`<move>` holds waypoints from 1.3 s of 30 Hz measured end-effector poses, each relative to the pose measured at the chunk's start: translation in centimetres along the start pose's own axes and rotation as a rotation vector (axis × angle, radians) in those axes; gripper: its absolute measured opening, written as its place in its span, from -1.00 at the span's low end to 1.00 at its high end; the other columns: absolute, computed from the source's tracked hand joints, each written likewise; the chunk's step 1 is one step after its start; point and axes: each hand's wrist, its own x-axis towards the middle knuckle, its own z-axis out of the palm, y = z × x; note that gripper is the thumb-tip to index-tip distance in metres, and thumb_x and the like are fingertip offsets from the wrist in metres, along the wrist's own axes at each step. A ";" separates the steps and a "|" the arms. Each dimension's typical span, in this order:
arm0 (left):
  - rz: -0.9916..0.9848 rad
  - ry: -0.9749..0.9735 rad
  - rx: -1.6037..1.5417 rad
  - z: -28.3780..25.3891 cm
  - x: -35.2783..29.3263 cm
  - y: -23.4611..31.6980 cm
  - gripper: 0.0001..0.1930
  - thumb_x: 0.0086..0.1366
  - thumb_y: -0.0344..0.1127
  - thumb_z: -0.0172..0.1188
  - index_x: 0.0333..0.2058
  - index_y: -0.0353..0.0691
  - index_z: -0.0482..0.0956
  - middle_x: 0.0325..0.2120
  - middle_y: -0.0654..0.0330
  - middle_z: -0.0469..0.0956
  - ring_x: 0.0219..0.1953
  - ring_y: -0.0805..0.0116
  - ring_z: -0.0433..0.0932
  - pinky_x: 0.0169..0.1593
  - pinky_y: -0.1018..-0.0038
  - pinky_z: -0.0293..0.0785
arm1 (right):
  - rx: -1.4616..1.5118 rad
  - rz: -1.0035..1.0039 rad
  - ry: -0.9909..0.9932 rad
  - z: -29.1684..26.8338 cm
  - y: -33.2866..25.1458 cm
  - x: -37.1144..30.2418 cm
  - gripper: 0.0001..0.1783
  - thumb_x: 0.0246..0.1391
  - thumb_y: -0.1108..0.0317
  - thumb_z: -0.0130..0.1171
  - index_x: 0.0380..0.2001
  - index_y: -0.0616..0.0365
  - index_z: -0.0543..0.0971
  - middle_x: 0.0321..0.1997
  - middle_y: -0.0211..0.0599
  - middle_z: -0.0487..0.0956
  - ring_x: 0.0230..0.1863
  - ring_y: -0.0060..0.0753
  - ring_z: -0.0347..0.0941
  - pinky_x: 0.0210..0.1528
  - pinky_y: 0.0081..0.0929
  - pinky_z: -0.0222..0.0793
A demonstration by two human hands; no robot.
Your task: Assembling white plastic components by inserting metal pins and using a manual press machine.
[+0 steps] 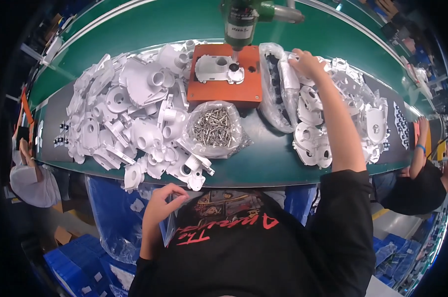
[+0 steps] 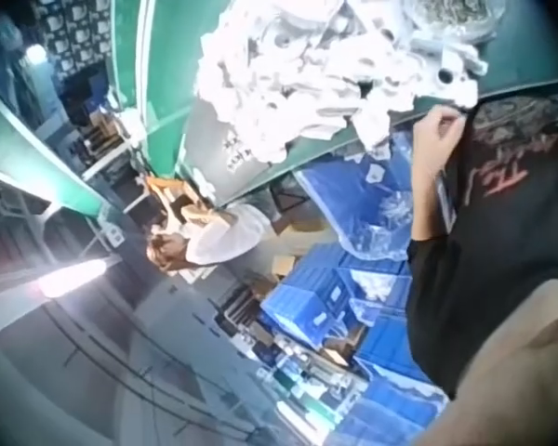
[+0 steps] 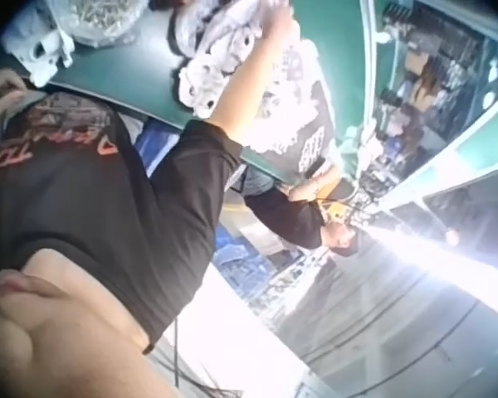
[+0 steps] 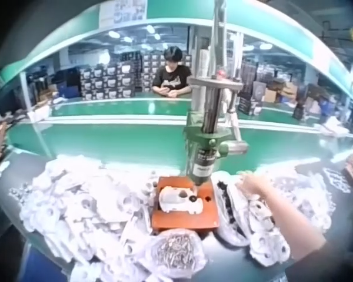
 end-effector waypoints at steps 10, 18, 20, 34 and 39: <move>0.268 0.595 0.632 2.9 2.8 3.8 -0.56 -0.02 -0.36 0.27 -0.12 -0.26 0.39 -0.19 0.06 0.35 -0.34 0.17 0.48 -0.32 0.39 0.41 | 0.209 -0.148 0.281 -1.0 1.1 -1.4 -0.38 -0.01 -0.04 0.12 0.10 -0.09 0.28 -0.03 -0.21 0.49 -0.02 -0.17 0.41 0.04 -0.10 0.13; 0.266 0.507 0.795 1.6 4.1 3.6 -0.64 -0.02 -0.25 0.28 -0.24 -0.22 0.42 -0.37 0.13 0.35 -0.39 0.16 0.47 -0.41 0.35 0.42 | 1.825 -0.181 0.036 -4.9 -0.9 -15.2 -0.43 0.11 0.05 -0.09 0.14 0.07 0.22 0.01 -0.03 0.39 0.02 -0.18 0.35 -0.11 -0.20 0.43; 0.280 0.462 0.766 1.0 4.3 3.8 -0.66 -0.02 -0.26 0.27 -0.28 -0.22 0.42 -0.40 0.15 0.36 -0.42 0.17 0.47 -0.42 0.34 0.41 | 2.060 -0.228 -0.241 -3.8 -2.1 -20.3 -0.27 -0.01 -0.14 -0.02 0.14 0.09 0.23 -0.02 0.07 0.40 0.02 -0.06 0.36 -0.18 -0.14 0.45; 0.502 0.330 0.270 -1.0 5.3 2.0 -0.77 -0.21 -0.36 0.17 -0.48 -0.27 0.48 -0.62 0.20 0.37 -0.65 0.38 0.29 -0.56 0.51 0.15 | 1.684 -0.477 -0.863 0.1 -12.7 -26.9 -0.33 -0.03 0.15 0.16 0.10 0.28 0.29 0.02 -0.20 0.45 0.01 -0.47 0.34 0.06 -0.49 0.19; 0.648 0.346 0.063 -0.7 5.5 0.4 -0.71 -0.19 -0.26 0.16 -0.54 -0.39 0.45 -0.69 0.20 0.32 -0.65 0.42 0.23 -0.56 0.53 0.08 | 1.737 -0.417 -0.873 1.2 -12.1 -27.2 -0.38 -0.01 0.16 0.13 0.08 0.28 0.31 0.05 -0.18 0.43 0.03 -0.45 0.34 0.09 -0.51 0.16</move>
